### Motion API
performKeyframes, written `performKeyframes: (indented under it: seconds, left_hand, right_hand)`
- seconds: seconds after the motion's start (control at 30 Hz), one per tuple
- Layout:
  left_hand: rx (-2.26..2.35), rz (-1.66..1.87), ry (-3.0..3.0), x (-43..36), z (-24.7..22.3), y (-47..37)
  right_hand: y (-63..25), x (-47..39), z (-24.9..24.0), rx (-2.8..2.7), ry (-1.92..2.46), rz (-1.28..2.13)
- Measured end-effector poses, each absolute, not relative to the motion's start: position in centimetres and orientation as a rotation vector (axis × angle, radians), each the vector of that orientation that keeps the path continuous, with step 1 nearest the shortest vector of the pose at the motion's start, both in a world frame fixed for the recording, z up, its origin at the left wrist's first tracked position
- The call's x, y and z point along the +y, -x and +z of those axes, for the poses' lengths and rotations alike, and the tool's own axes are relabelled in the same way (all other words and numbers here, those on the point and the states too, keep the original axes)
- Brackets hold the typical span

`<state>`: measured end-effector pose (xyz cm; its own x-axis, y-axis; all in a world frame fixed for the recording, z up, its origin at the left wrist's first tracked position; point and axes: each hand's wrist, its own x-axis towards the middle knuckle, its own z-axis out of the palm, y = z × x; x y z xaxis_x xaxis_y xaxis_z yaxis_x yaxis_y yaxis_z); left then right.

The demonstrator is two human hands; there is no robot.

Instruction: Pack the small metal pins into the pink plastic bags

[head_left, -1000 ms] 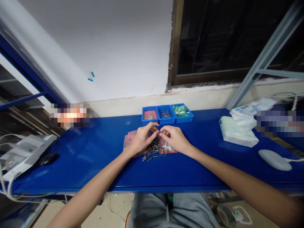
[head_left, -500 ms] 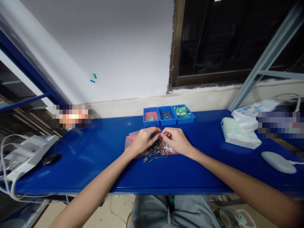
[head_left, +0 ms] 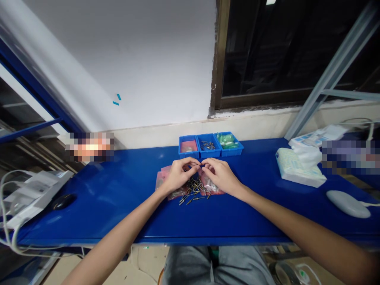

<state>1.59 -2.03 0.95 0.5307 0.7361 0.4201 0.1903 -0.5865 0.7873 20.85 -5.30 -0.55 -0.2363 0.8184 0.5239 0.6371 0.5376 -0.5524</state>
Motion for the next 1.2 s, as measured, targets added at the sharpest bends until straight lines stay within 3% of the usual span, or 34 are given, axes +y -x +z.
performKeyframes:
  seconds: [0.23,0.5,0.8,1.2]
  left_hand:
    - [0.726,1.001,-2.105,-2.0,0.9,-1.6]
    - [0.907,1.190,-2.201,-1.1,0.5,-1.1]
    - [0.928,1.015,-2.661,-0.6,-0.1,-0.4]
    - [0.891,0.529,-2.928,-0.1,0.0,0.2]
  right_hand:
    - [-21.0,-5.4,-0.1,-1.991,1.148,0.297]
    - [-22.6,-5.0,2.5,-2.097,1.262,-0.254]
    - [-22.6,-2.0,3.3,-2.133,1.473,-0.516]
    - [-20.5,-6.2,0.4,-2.494,1.291,-0.190]
